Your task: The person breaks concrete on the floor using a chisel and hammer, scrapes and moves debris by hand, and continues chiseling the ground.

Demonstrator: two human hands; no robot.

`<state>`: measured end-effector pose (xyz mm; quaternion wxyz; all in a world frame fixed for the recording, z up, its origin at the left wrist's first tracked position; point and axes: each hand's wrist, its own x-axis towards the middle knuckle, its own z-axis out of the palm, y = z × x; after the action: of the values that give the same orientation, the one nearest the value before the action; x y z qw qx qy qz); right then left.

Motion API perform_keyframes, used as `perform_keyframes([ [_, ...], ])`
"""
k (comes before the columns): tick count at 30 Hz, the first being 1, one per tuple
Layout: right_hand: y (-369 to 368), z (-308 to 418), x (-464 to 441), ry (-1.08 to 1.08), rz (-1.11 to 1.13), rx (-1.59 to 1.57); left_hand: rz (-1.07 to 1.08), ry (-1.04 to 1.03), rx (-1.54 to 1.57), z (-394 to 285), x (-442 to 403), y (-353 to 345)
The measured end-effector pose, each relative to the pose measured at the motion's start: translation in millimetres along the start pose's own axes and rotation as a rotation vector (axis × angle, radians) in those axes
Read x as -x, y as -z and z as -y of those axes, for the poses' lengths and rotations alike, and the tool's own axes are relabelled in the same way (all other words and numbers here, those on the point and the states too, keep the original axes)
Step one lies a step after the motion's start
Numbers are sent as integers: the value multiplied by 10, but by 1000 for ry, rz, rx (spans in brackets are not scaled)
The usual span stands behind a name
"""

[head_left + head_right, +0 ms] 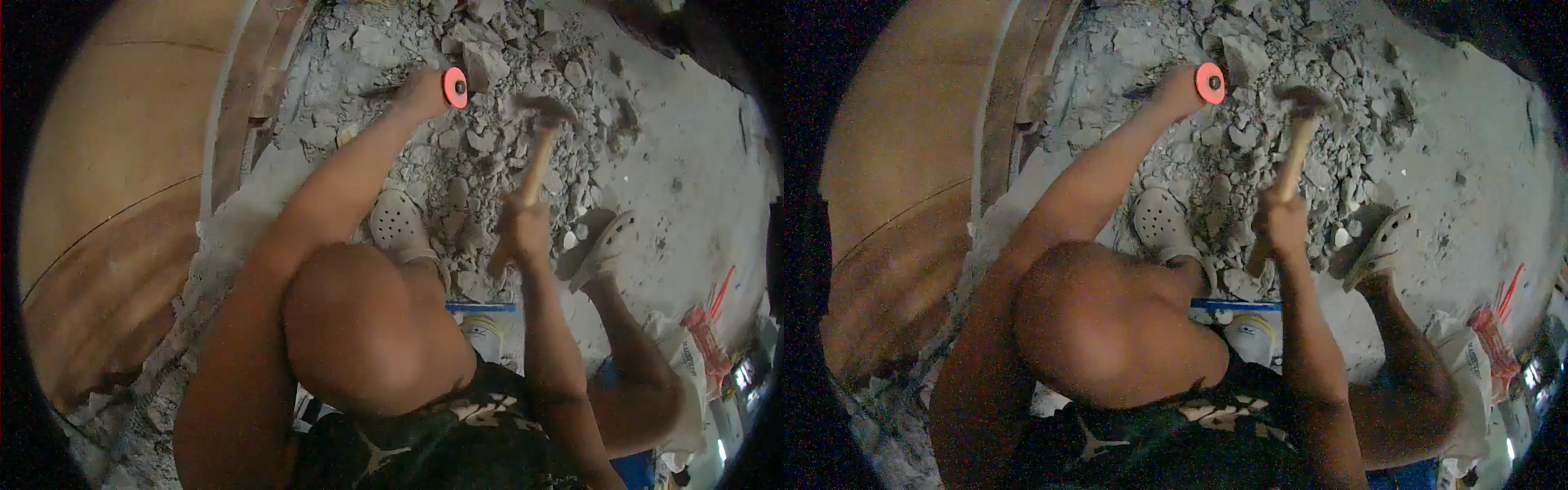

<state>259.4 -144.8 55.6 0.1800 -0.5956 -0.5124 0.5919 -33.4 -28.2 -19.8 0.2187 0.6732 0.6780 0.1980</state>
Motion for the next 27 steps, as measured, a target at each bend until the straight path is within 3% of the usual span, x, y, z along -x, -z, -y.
perform_keyframes([
  [2, 294, 611, -2, -190, -352, -196, 72, 120, 19, -146, 31, 96],
  [4, 795, 563, -143, 196, -435, -448, 82, 154, -11, -133, 31, 111],
  [6, 982, 1083, -77, 355, -638, -621, 66, 108, -16, -102, 39, 65],
  [7, 998, 1043, -149, 353, -637, -621, 45, 57, -21, -60, 24, 34],
  [9, 1029, 901, -358, 716, -132, -1218, 37, 50, -21, 28, -7, -51],
  [10, 495, 956, -264, 365, -468, -915, 30, 41, -20, 44, -14, -82],
  [11, 51, 709, -227, 365, -468, -916, 30, 41, -21, -1, -9, -48],
  [13, -662, 65, -222, -289, 246, -371, 83, 24, 52, -149, -13, 86],
  [14, -796, 80, -158, -436, 13, -410, 77, 16, 43, -127, -35, 107],
  [18, -373, -9, 27, -481, 52, -425, 130, 152, -10, -132, 79, 127],
  [21, -40, -169, 130, -458, -11, -219, 203, 27, -86, 21, 338, 98],
  [23, 153, -71, 79, -336, -49, -3, 388, -93, -1, 73, 526, 348],
  [25, 232, -104, -38, -369, -51, -89, 123, -306, 20, 289, 664, 556],
  [27, 267, -281, -90, -355, -59, -248, -169, -207, 502, 1221, 442, 485],
])
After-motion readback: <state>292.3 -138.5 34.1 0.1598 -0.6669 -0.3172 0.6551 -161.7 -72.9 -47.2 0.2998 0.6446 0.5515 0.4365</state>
